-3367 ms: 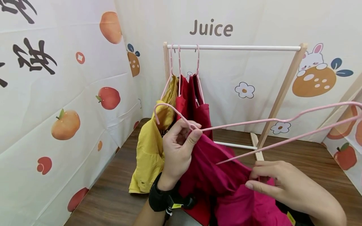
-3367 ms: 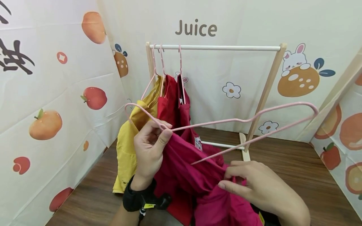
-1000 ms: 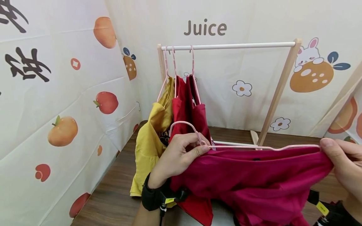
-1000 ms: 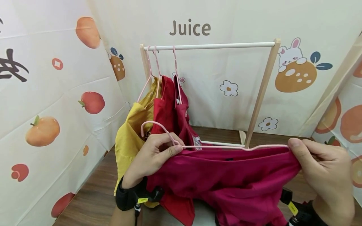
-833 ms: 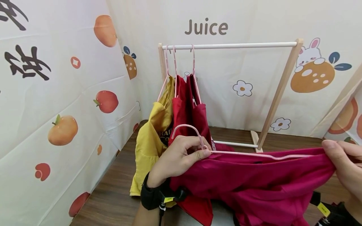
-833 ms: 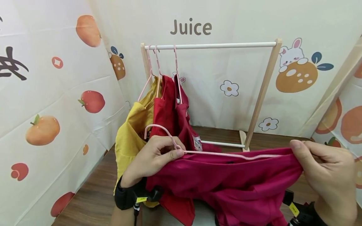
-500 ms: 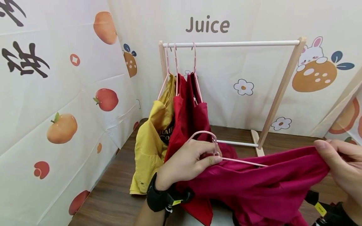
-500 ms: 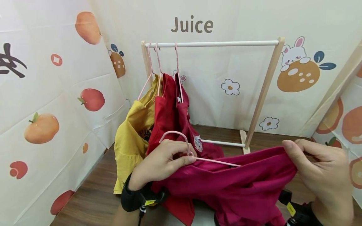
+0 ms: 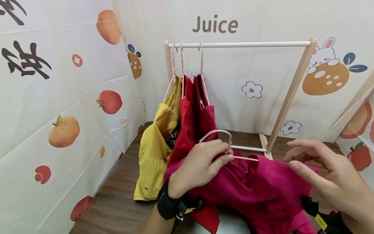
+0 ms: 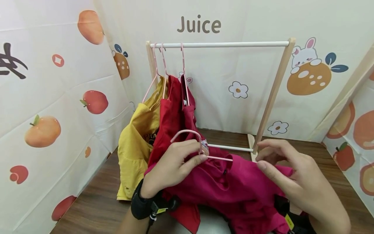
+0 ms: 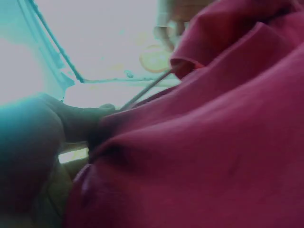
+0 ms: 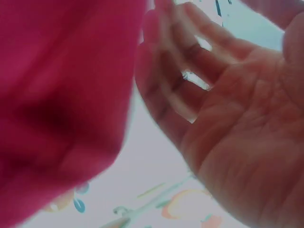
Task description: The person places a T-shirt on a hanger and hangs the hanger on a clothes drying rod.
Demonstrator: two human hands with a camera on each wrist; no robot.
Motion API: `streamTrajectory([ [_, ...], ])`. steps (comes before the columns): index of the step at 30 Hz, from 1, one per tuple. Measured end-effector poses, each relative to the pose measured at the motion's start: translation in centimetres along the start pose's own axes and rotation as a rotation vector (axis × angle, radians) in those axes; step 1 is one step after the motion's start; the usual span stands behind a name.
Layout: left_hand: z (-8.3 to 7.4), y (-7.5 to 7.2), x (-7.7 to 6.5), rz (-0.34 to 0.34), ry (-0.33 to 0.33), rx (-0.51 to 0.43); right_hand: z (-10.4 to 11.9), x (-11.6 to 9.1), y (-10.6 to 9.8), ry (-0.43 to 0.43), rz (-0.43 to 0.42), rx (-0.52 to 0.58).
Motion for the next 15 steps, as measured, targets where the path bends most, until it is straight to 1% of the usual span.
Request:
streamTrajectory([
  [2, 0.2, -0.7, -0.3, -0.043, 0.015, -0.06, -1.1, -0.4, -0.2, 0.049, 0.0, -0.029],
  [3, 0.3, -1.1, -0.5, -0.066, 0.022, -0.091, -1.8, -0.6, -0.1, 0.089, 0.023, -0.061],
  [5, 0.4, -1.8, -0.7, -0.114, 0.032, -0.143, -3.3, -0.9, 0.3, 0.17, 0.115, -0.1],
  [6, 0.5, -2.0, -0.9, -0.136, 0.038, -0.168, -3.9, -1.1, 0.6, 0.197, 0.168, -0.126],
  [7, 0.5, -2.2, -1.0, -0.155, 0.041, -0.185, -4.2, -1.2, 1.0, 0.198, 0.222, -0.154],
  [9, 0.6, -2.5, -1.2, -0.186, 0.043, -0.221, -4.4, -1.5, 1.7, 0.178, 0.312, -0.173],
  [11, 0.7, -2.6, -1.3, -0.2, 0.04, -0.234, -3.9, -1.5, 2.0, 0.106, 0.331, -0.141],
  [12, 0.7, -2.6, -1.3, -0.205, 0.039, -0.24, -3.4, -1.5, 1.9, 0.06, 0.322, -0.143],
  [13, 0.7, -2.7, -1.3, -0.209, 0.04, -0.246, -3.0, -1.6, 1.9, 0.016, 0.318, -0.111],
  [15, 0.7, -2.7, -1.3, -0.212, 0.045, -0.265, -2.4, -1.9, 1.3, -0.046, 0.256, -0.099],
])
Point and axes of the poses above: each hand's wrist, its own x-axis towards the middle knuckle, its own y-axis out of the palm, z = x × y, the point moved 9 cm from there along x, towards the middle knuckle, and after that the axes turned 13 degrees about z, right-handed, at the moved point
